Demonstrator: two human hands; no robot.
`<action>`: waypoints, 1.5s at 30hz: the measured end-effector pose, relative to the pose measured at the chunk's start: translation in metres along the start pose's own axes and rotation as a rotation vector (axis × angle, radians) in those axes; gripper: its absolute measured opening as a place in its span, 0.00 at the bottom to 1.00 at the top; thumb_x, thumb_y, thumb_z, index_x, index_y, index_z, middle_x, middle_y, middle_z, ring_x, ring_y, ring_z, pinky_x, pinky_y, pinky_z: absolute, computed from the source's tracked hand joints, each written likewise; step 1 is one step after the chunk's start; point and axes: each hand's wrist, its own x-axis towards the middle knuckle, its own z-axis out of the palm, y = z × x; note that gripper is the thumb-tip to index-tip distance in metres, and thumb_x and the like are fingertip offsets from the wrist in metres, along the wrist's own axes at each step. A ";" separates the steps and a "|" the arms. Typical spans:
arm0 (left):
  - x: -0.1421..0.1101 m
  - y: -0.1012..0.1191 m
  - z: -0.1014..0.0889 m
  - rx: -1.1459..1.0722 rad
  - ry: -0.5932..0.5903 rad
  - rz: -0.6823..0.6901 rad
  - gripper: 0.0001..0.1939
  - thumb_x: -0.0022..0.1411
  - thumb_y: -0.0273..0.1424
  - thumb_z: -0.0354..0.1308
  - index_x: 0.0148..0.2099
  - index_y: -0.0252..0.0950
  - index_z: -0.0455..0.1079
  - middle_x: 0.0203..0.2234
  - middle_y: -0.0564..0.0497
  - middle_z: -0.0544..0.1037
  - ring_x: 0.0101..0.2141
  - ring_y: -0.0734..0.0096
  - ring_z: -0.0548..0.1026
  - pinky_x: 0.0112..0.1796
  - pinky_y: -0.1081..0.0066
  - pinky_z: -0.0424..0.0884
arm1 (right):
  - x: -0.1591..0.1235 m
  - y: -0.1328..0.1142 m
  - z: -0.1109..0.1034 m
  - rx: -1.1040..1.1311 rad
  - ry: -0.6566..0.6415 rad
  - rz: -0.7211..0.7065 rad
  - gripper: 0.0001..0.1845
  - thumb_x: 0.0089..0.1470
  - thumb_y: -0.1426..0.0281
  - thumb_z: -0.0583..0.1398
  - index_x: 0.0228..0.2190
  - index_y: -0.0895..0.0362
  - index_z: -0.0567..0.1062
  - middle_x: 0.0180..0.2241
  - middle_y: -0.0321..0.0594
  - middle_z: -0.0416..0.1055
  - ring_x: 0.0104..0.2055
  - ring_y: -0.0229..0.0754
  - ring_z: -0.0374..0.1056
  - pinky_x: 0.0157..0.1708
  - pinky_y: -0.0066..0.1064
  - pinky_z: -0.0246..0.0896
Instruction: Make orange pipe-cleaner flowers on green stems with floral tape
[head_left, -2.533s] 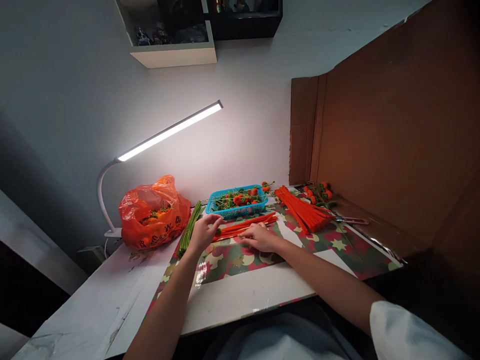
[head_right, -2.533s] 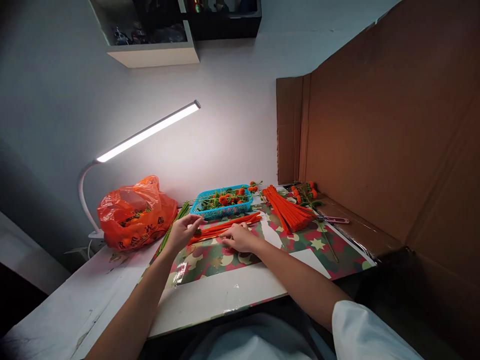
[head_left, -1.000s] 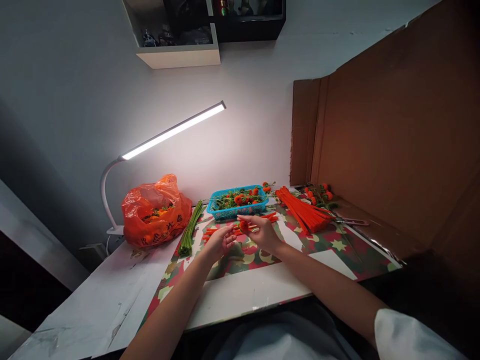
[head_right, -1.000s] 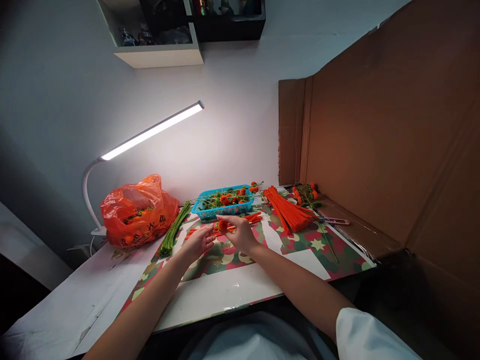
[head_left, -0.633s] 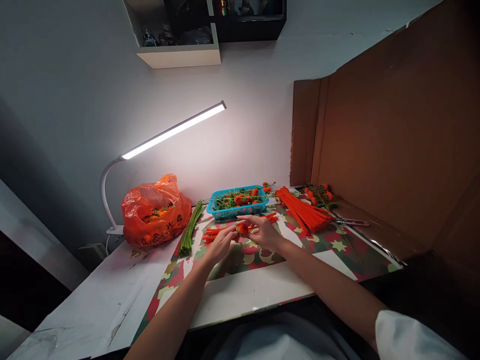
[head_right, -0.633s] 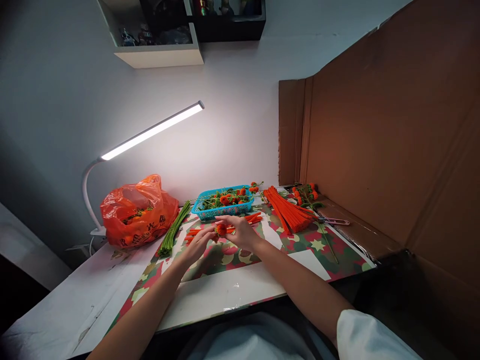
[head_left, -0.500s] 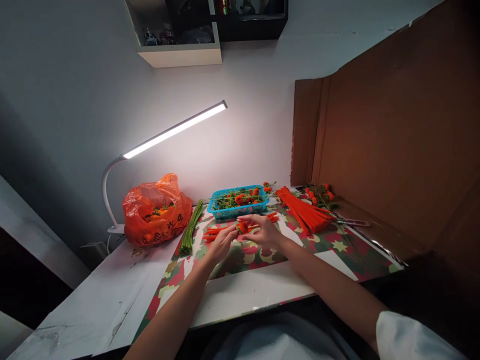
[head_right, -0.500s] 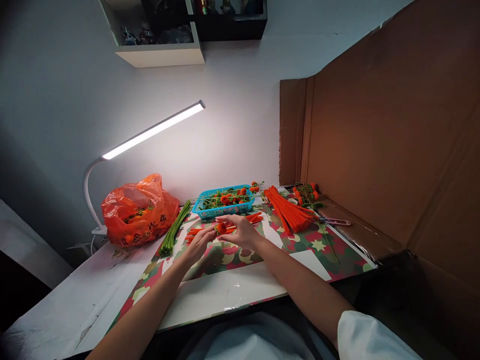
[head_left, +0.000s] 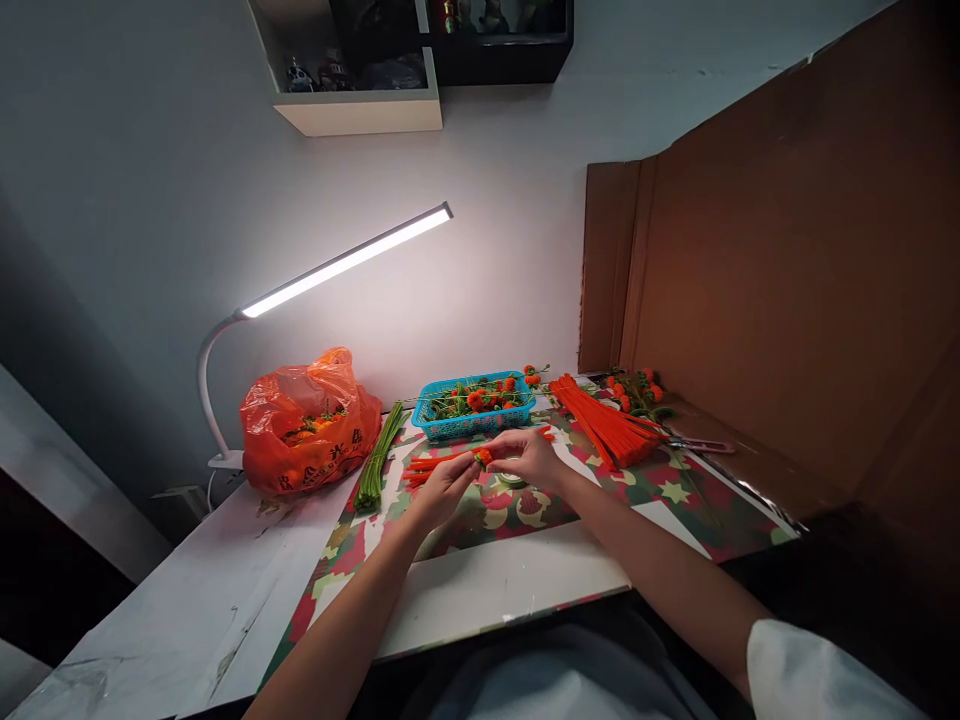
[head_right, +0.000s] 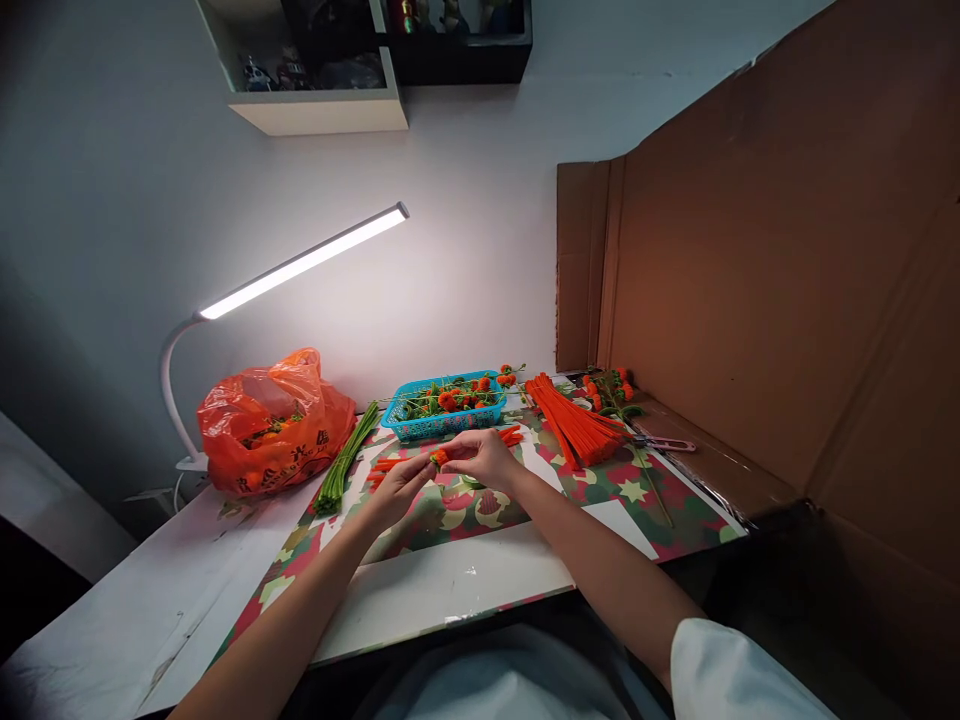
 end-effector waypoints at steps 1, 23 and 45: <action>0.000 0.001 0.000 0.000 -0.003 -0.001 0.18 0.62 0.43 0.47 0.28 0.35 0.61 0.22 0.54 0.61 0.26 0.74 0.59 0.28 0.74 0.57 | 0.000 0.001 0.000 0.006 0.000 0.011 0.20 0.37 0.60 0.68 0.34 0.59 0.79 0.31 0.41 0.76 0.34 0.43 0.73 0.38 0.36 0.70; -0.001 0.004 0.005 0.022 0.003 -0.045 0.18 0.62 0.42 0.46 0.26 0.35 0.60 0.21 0.55 0.61 0.25 0.74 0.58 0.27 0.74 0.57 | -0.003 0.016 0.010 0.147 0.028 0.158 0.21 0.30 0.63 0.70 0.30 0.60 0.79 0.30 0.41 0.76 0.34 0.45 0.73 0.38 0.38 0.69; 0.005 0.006 0.002 0.583 0.131 0.168 0.16 0.65 0.32 0.43 0.26 0.38 0.61 0.20 0.50 0.67 0.24 0.69 0.62 0.28 0.70 0.53 | 0.004 0.015 -0.004 0.166 0.047 0.274 0.24 0.37 0.57 0.67 0.34 0.61 0.78 0.29 0.43 0.77 0.30 0.41 0.72 0.33 0.33 0.67</action>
